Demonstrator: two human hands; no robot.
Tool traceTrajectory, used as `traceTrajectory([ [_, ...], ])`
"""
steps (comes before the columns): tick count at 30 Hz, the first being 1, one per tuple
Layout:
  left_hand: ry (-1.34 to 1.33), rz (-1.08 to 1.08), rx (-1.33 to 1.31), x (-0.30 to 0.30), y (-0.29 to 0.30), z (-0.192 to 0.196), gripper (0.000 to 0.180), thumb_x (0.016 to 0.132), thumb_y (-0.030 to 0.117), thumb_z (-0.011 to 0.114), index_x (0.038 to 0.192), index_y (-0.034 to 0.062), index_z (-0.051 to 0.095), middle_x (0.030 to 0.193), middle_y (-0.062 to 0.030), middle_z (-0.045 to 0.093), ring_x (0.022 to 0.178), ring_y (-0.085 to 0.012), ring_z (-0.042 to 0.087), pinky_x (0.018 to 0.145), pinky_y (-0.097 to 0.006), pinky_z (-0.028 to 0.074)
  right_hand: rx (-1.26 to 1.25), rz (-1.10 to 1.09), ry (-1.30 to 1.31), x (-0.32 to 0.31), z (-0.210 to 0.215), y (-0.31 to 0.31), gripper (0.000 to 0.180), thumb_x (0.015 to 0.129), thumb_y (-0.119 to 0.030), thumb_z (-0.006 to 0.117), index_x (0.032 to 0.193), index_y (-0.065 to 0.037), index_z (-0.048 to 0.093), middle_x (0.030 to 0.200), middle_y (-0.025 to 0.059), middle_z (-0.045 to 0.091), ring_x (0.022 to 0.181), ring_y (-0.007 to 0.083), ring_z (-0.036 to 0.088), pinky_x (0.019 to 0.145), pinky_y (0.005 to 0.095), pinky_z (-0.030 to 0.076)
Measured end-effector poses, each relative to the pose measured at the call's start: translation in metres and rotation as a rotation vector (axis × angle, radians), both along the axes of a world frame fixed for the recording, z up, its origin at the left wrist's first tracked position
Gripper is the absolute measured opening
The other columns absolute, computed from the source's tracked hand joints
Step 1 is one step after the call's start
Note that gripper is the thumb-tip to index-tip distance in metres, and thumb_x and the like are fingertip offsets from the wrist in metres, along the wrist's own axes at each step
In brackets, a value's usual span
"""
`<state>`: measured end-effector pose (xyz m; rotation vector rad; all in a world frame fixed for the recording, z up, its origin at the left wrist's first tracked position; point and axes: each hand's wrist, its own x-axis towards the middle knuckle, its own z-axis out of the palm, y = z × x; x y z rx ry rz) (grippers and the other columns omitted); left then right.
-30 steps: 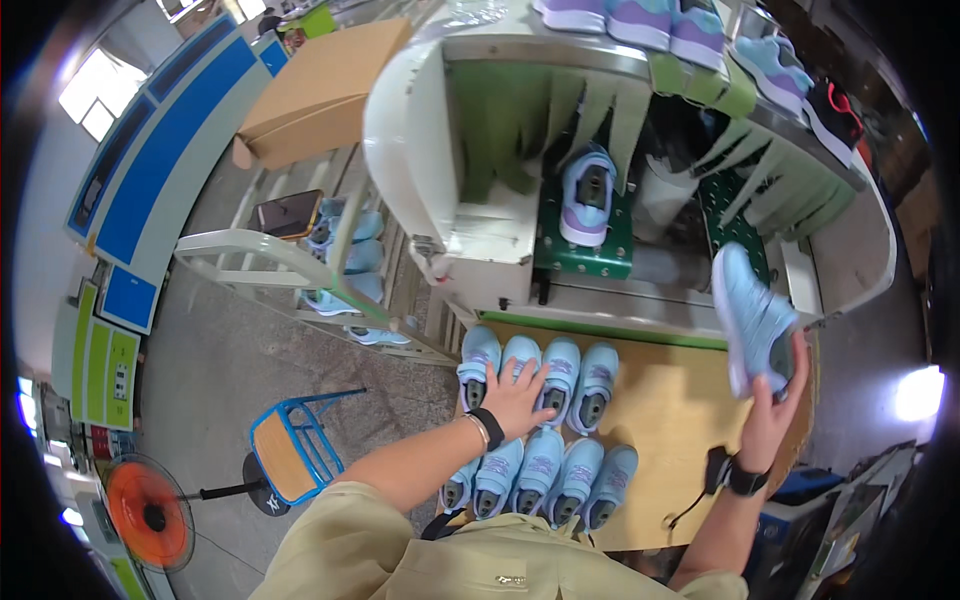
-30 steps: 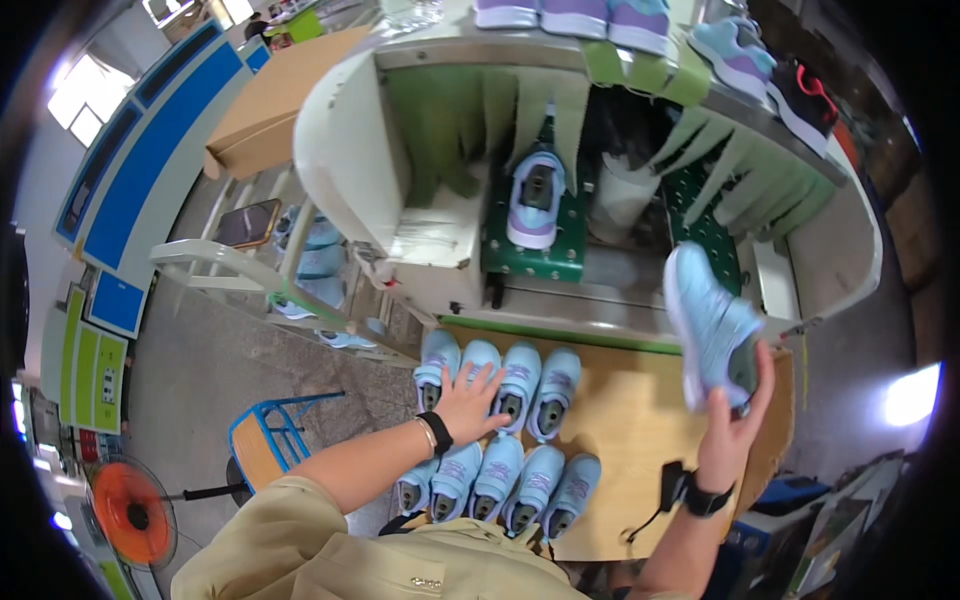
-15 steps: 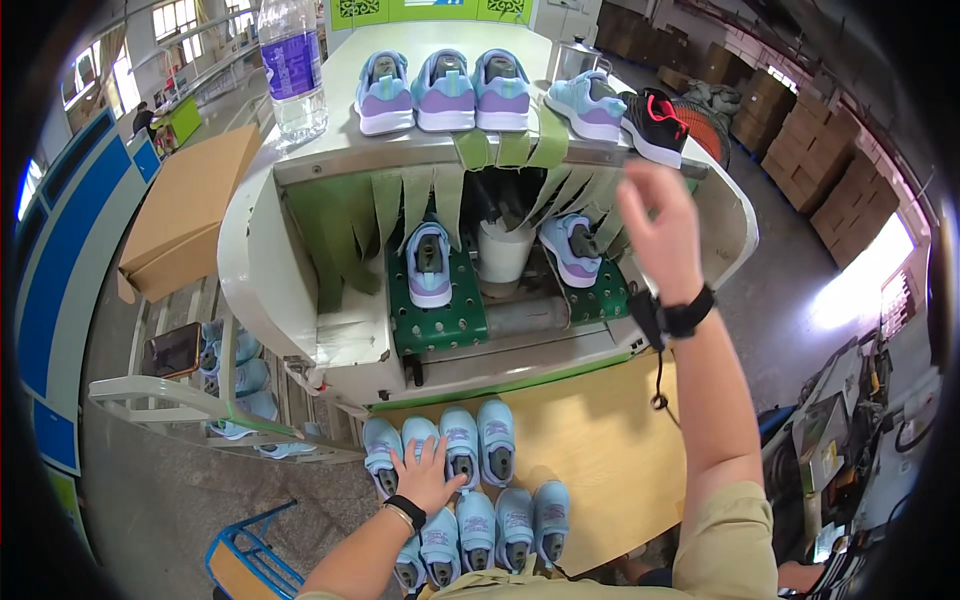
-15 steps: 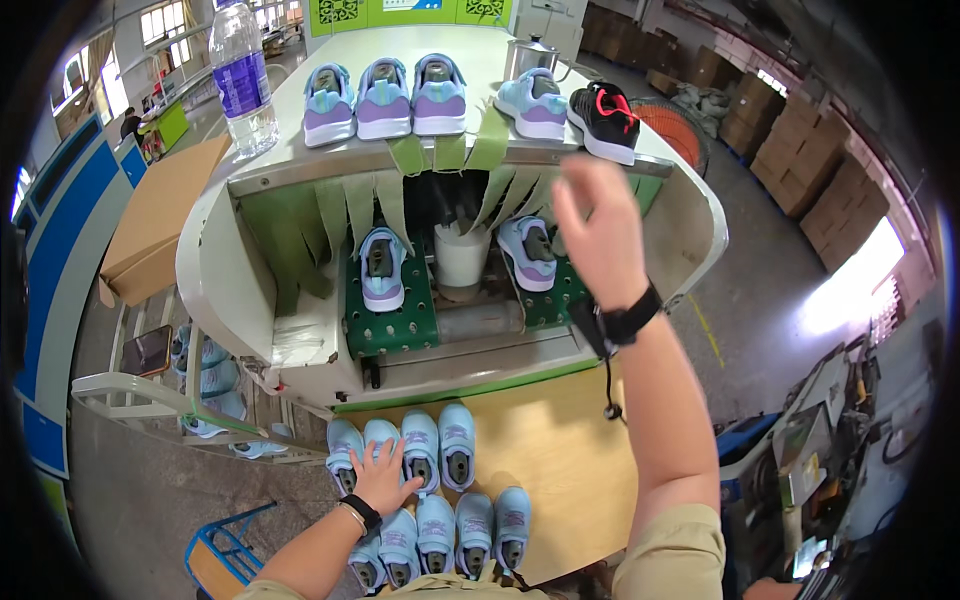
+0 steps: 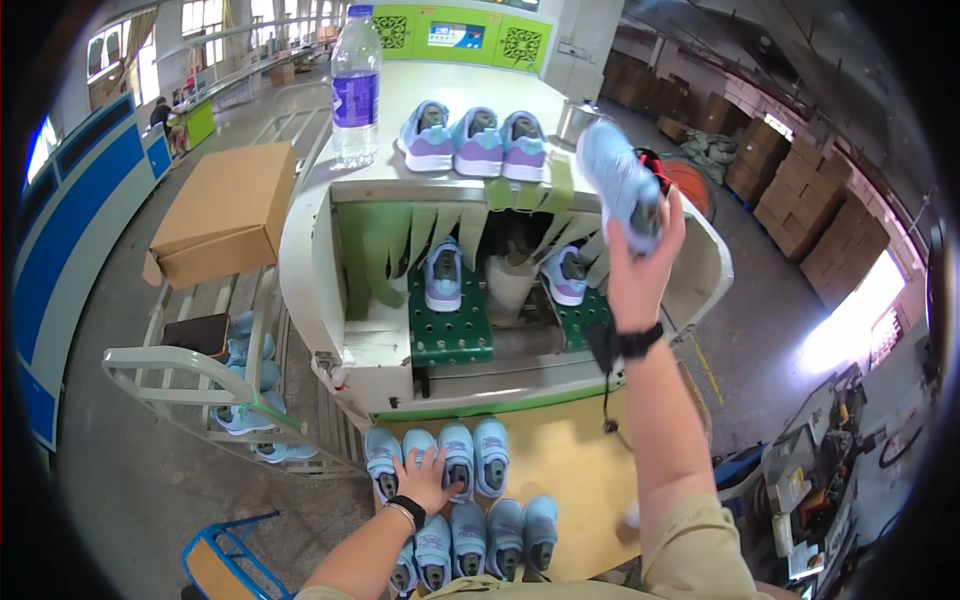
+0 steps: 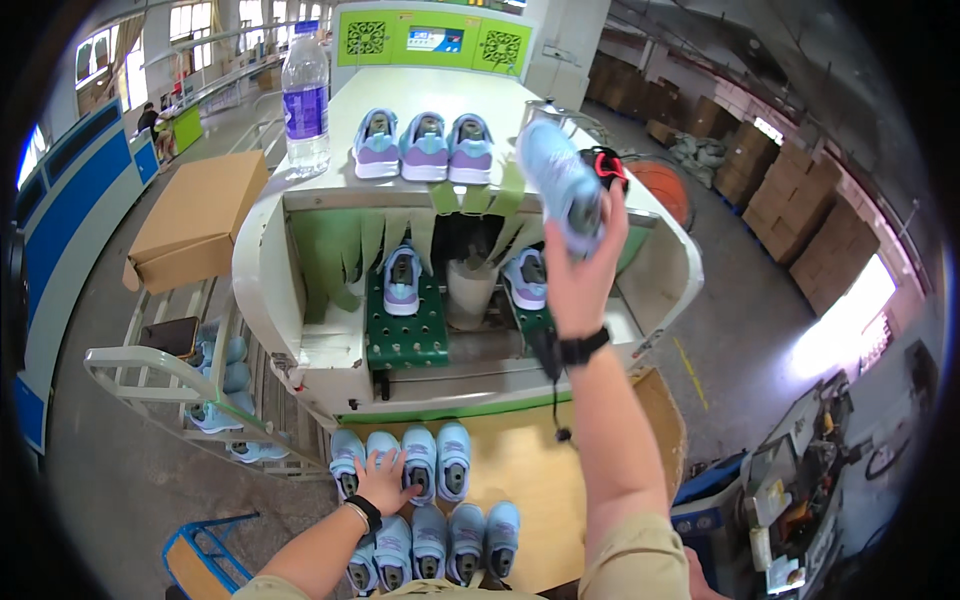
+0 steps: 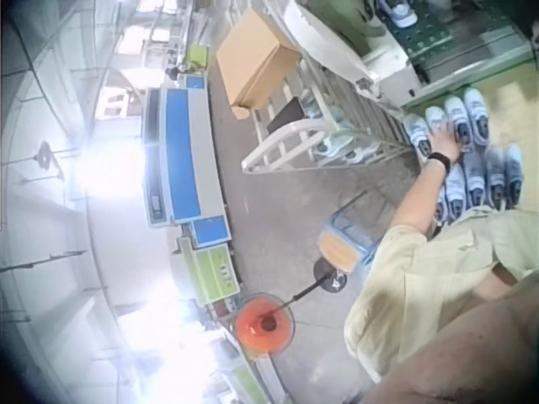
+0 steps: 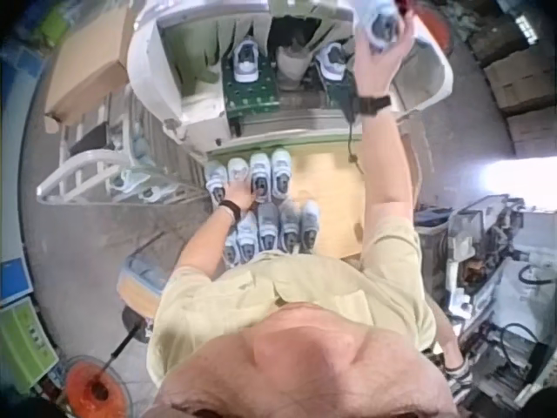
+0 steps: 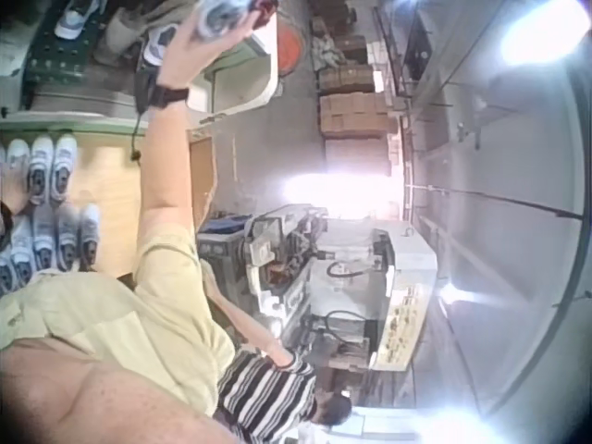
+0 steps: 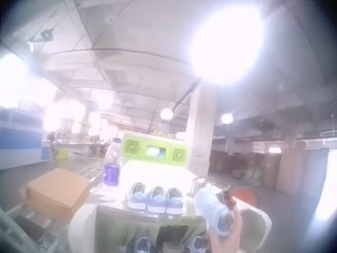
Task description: The person picks up light blue sneakers from a table, inspects them by turning them over and checking the interior, and places them onto a conveyor belt. The person repeats this process for multiple pairs of shoes in a factory setting.
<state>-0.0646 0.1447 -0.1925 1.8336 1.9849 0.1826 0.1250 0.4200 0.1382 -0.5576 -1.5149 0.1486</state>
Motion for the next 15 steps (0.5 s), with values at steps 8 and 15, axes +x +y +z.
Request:
traceTrajectory([
  [8,-1.092,0.008,0.310,0.012,0.024,0.096,0.082,0.101,0.054,0.051,0.160,0.0065,0.018,0.164,-0.0213,0.020,0.150,-0.0374,0.027,0.118,-0.045,0.029,-0.189,0.300,-0.056,0.023,-0.082,-0.209,0.079,0.081,0.004,0.075,0.148,0.003,0.032,0.144,0.0210,0.048,0.126,0.0258,0.053,0.106,0.0382,0.042],
  [15,-2.247,0.090,-0.153,0.039,-0.038,0.208,0.096,0.091,0.085,0.028,0.145,0.0069,0.044,0.119,-0.0194,0.066,0.100,-0.0333,0.069,0.086,-0.047,0.058,-0.489,0.653,-0.227,0.039,-0.096,-0.315,0.042,0.100,-0.025,0.063,0.132,0.002,0.058,0.131,0.0170,0.062,0.123,0.0271,0.059,0.108,0.0369,0.042],
])
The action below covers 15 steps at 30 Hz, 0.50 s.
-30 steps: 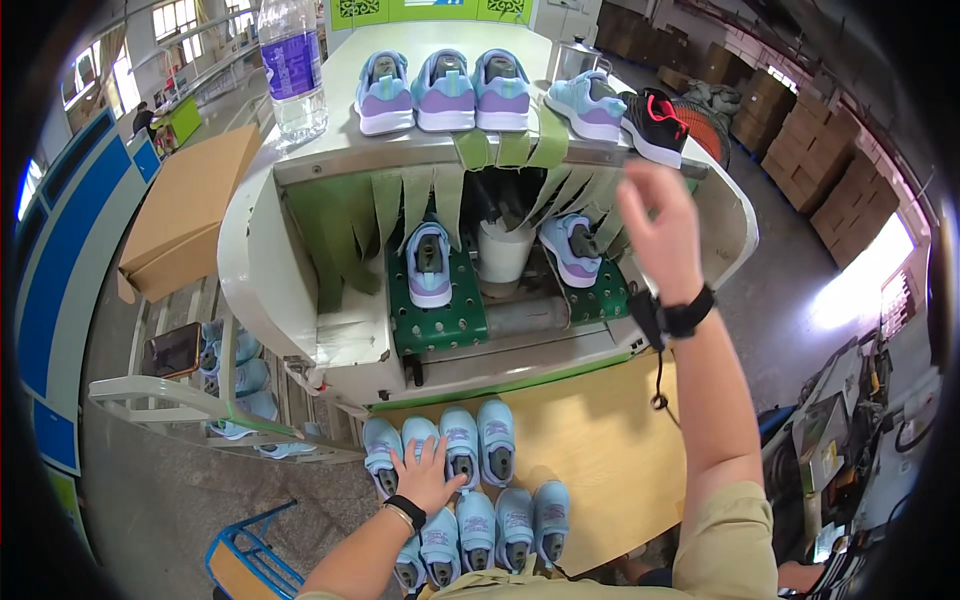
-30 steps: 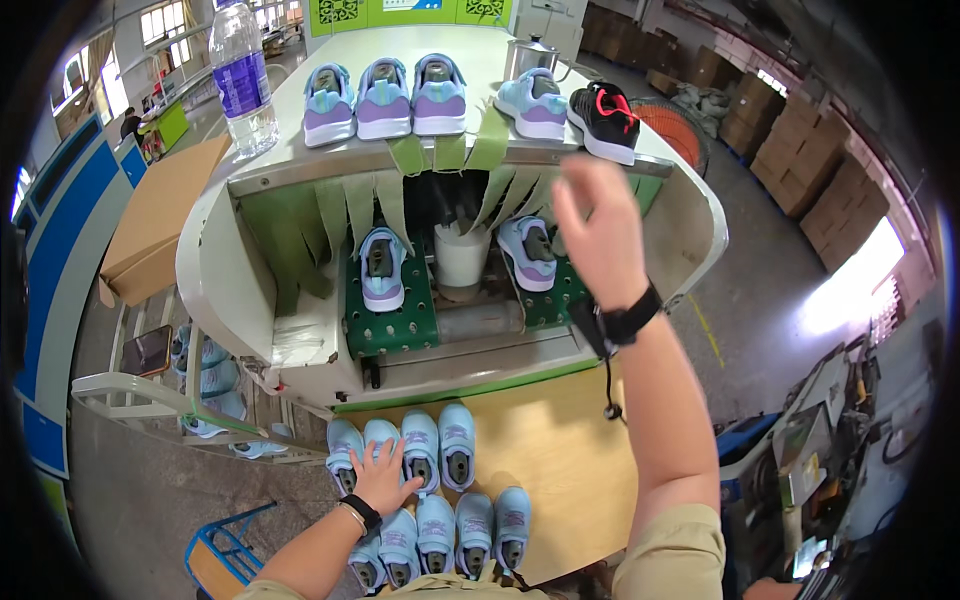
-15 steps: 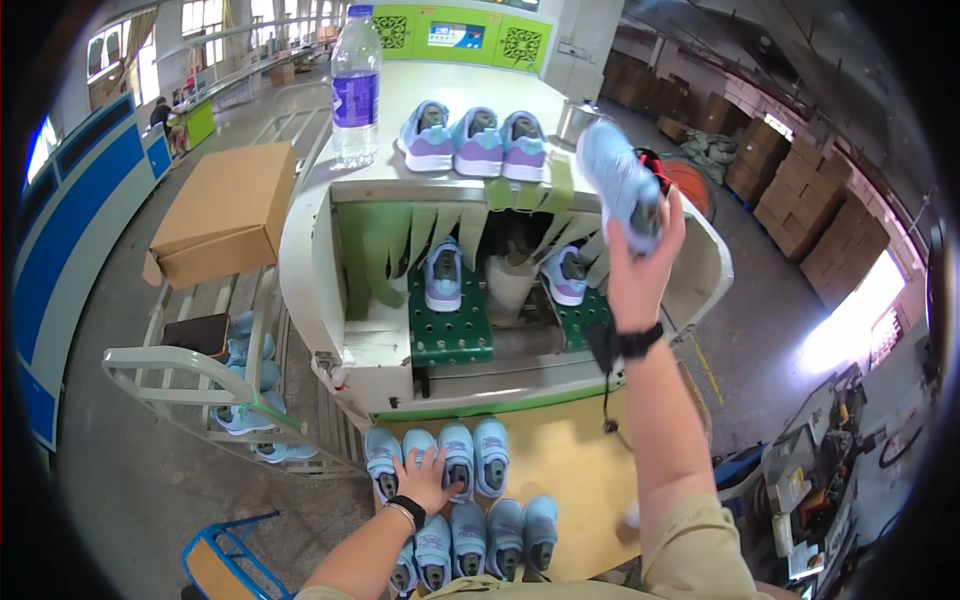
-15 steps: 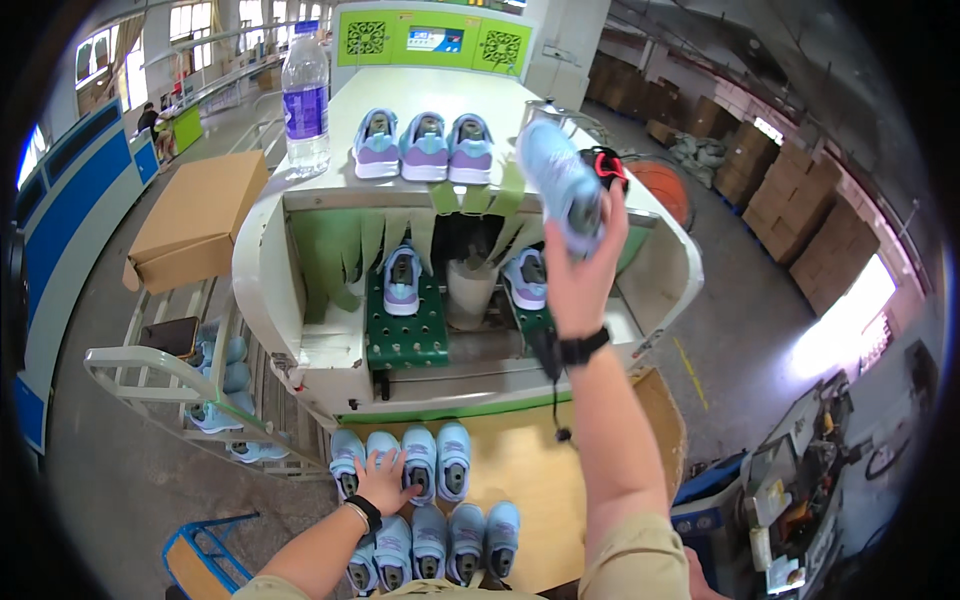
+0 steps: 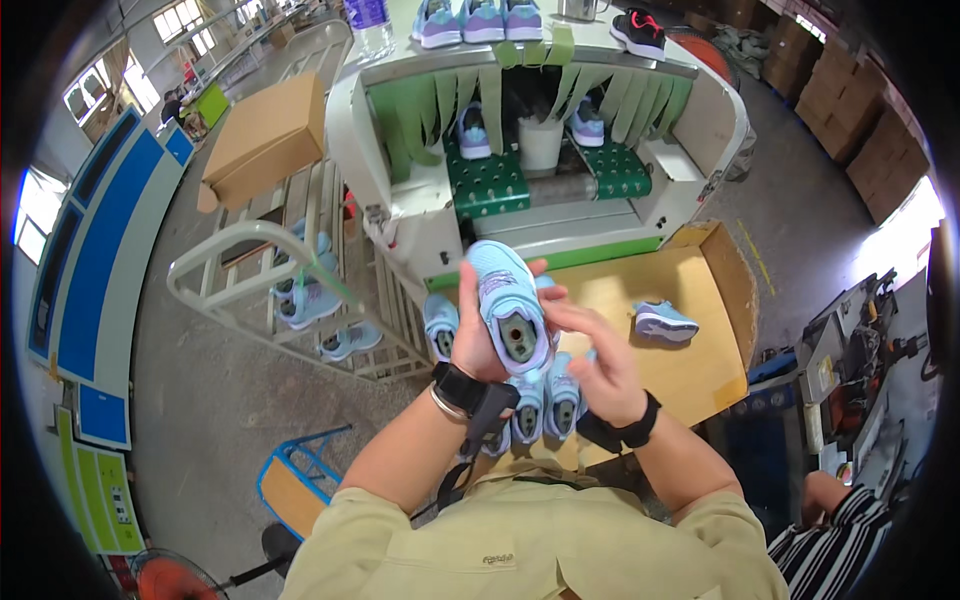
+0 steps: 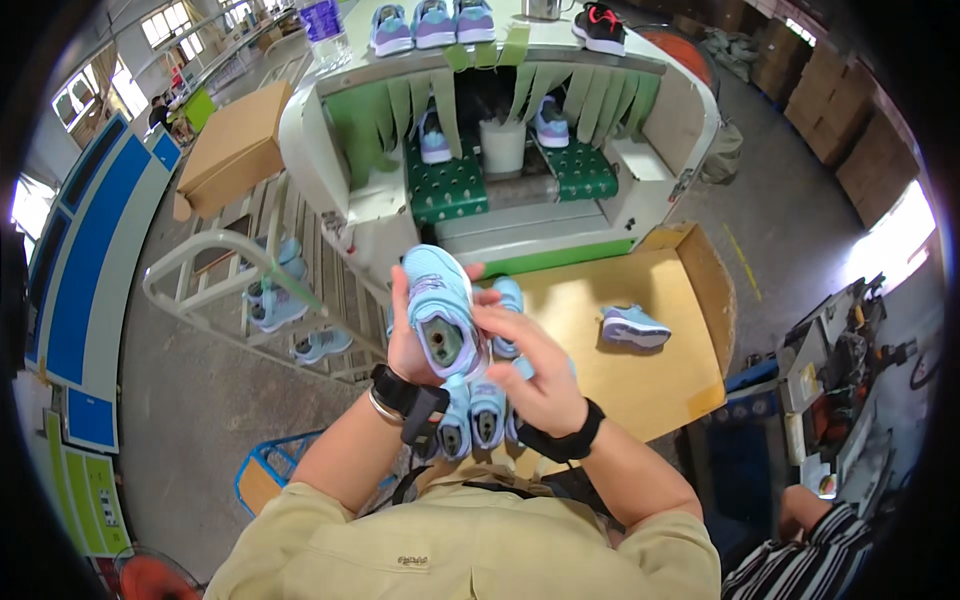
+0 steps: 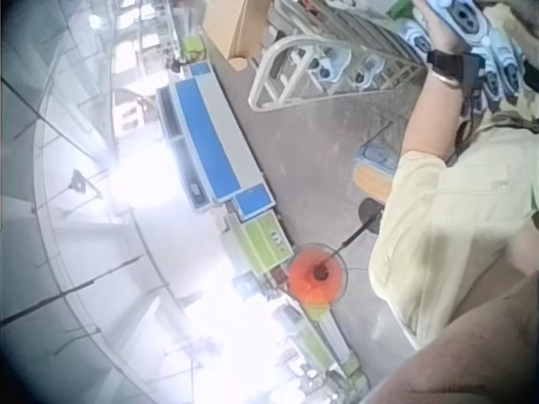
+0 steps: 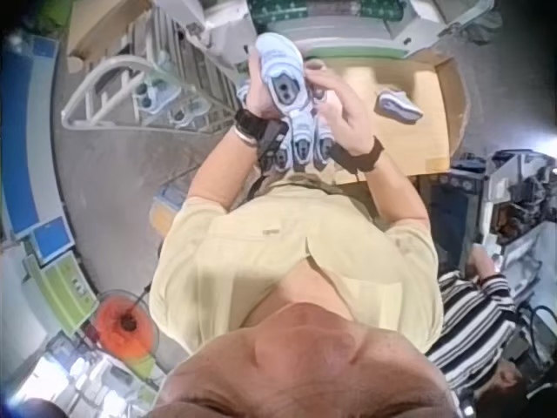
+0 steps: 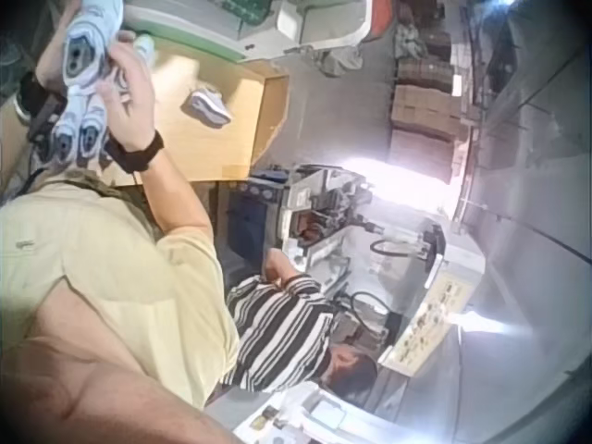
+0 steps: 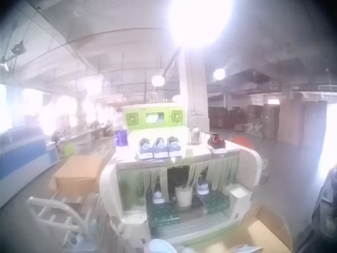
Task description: The person picks up light blue sneakers from a table, inspects them by turning them over and checking the interior, and places them onto a conveyor belt. The person repeats this process for multiple pairs of shoes in a factory setting.
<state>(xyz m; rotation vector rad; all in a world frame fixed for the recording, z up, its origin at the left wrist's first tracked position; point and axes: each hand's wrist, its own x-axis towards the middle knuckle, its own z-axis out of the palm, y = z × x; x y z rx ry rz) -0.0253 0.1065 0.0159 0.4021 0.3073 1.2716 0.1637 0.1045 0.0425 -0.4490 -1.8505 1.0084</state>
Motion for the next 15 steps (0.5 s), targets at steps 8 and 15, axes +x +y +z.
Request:
traceTrajectory([
  [8,0.329,-0.035,-0.039,0.017,-0.051,0.001,0.096,0.094,0.080,0.029,0.145,0.0000,0.043,0.105,-0.0154,0.069,0.079,-0.0254,0.070,0.072,-0.038,0.059,-0.371,-0.149,-0.287,0.021,0.016,-0.033,0.033,0.108,-0.030,0.046,0.101,-0.002,0.061,0.084,0.0107,0.064,0.078,0.0226,0.062,0.073,0.0330,0.048],
  [15,0.297,-0.246,-0.084,0.023,-0.064,-0.003,0.083,0.097,0.074,0.037,0.136,0.0023,0.053,0.114,-0.0103,0.069,0.102,-0.0192,0.068,0.086,-0.038,0.059,-0.367,0.036,-0.445,0.028,0.021,-0.057,0.036,0.109,-0.036,0.045,0.096,-0.004,0.054,0.078,0.0118,0.061,0.075,0.0262,0.064,0.070,0.0360,0.049],
])
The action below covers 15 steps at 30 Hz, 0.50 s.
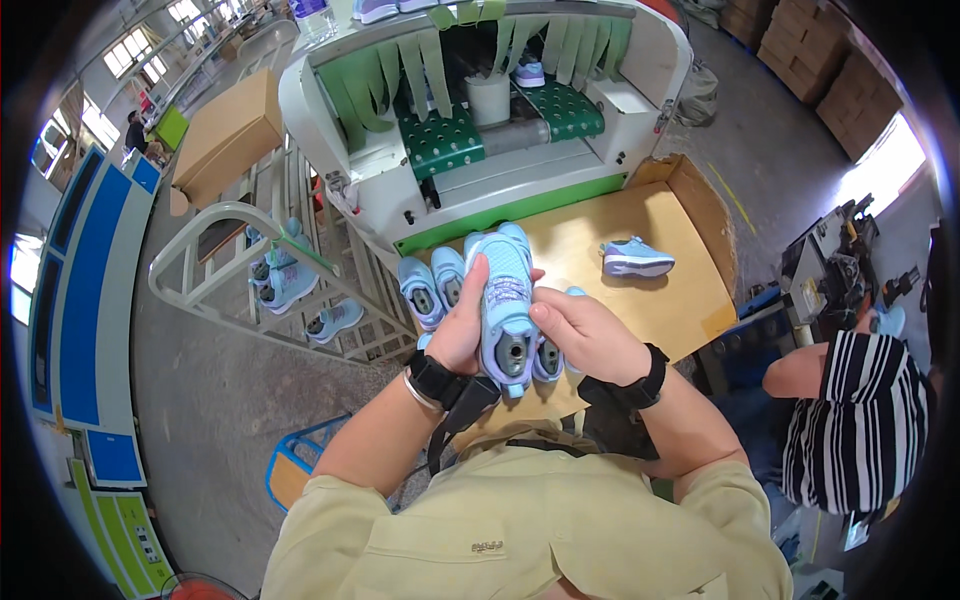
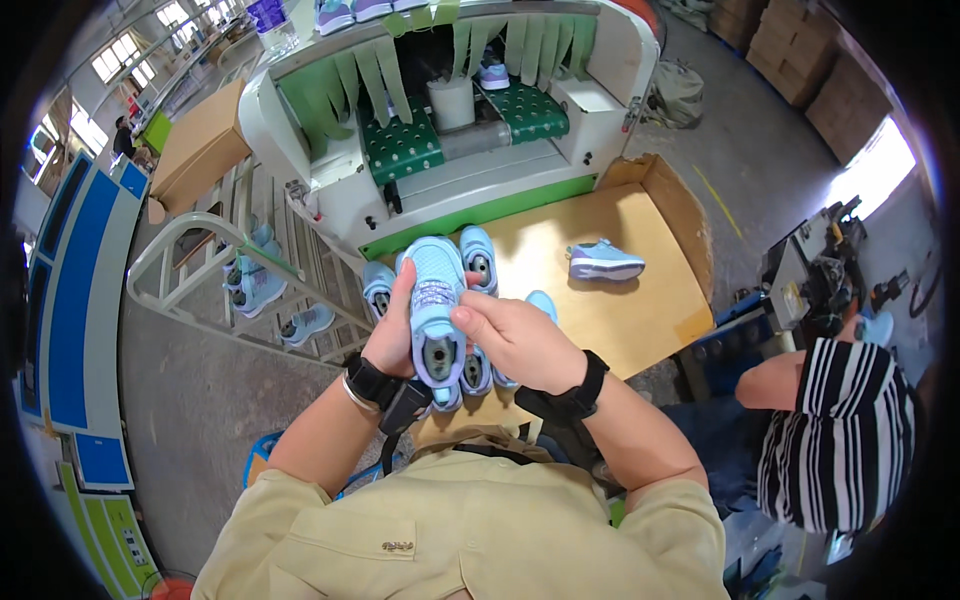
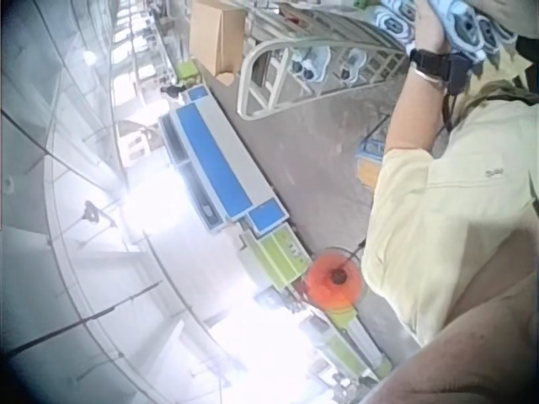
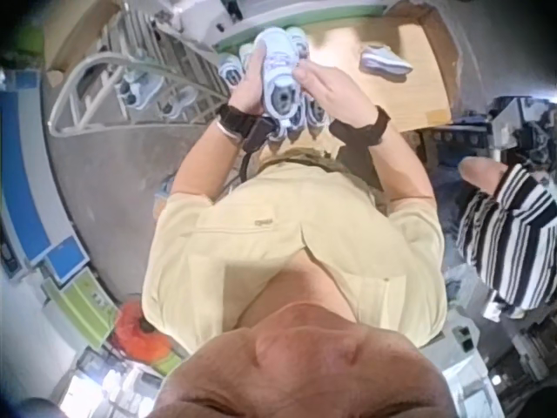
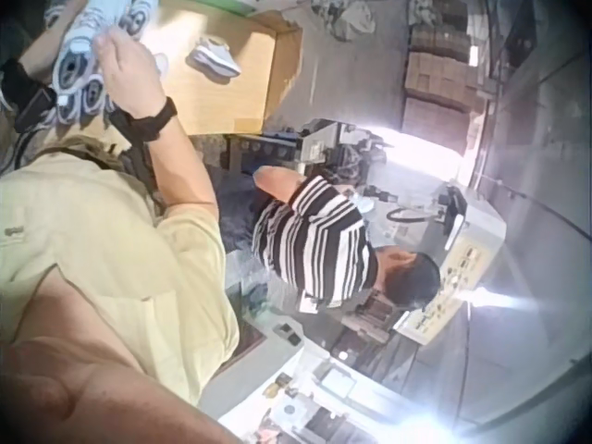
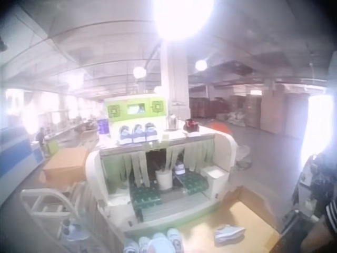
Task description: The person picks up light blue sneakers from a table, inspects them by turning them over and checking the interior, and places them onto a conveyor belt. The person repeats this process for multiple pairs of shoes in a factory setting.
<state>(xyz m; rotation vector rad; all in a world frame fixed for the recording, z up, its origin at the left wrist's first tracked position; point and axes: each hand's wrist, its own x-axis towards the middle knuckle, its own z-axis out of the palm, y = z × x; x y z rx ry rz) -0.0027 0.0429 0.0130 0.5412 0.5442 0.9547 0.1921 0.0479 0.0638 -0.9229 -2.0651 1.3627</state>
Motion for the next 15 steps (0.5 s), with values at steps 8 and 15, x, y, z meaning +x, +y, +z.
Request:
traceTrajectory([
  [8,0.470,0.236,0.157,0.004,0.014,-0.022,0.065,0.100,0.062,0.047,0.121,0.0025,0.061,0.101,-0.0090,0.070,0.084,-0.0170,0.068,0.078,-0.030,0.056,0.057,0.115,0.017,0.000,0.027,-0.036,0.023,0.103,-0.023,0.058,0.090,-0.004,0.054,0.072,0.0095,0.057,0.065,0.0224,0.059,0.061,0.0339,0.046],
  [15,-0.043,0.127,-0.213,0.015,-0.003,0.006,0.072,0.095,0.072,0.047,0.112,0.0042,0.065,0.090,-0.0075,0.070,0.076,-0.0176,0.068,0.068,-0.032,0.058,0.364,-0.001,0.175,0.007,0.031,-0.027,0.009,0.091,-0.005,0.072,0.095,-0.003,0.064,0.085,0.0041,0.060,0.073,0.0132,0.058,0.064,0.0279,0.045],
])
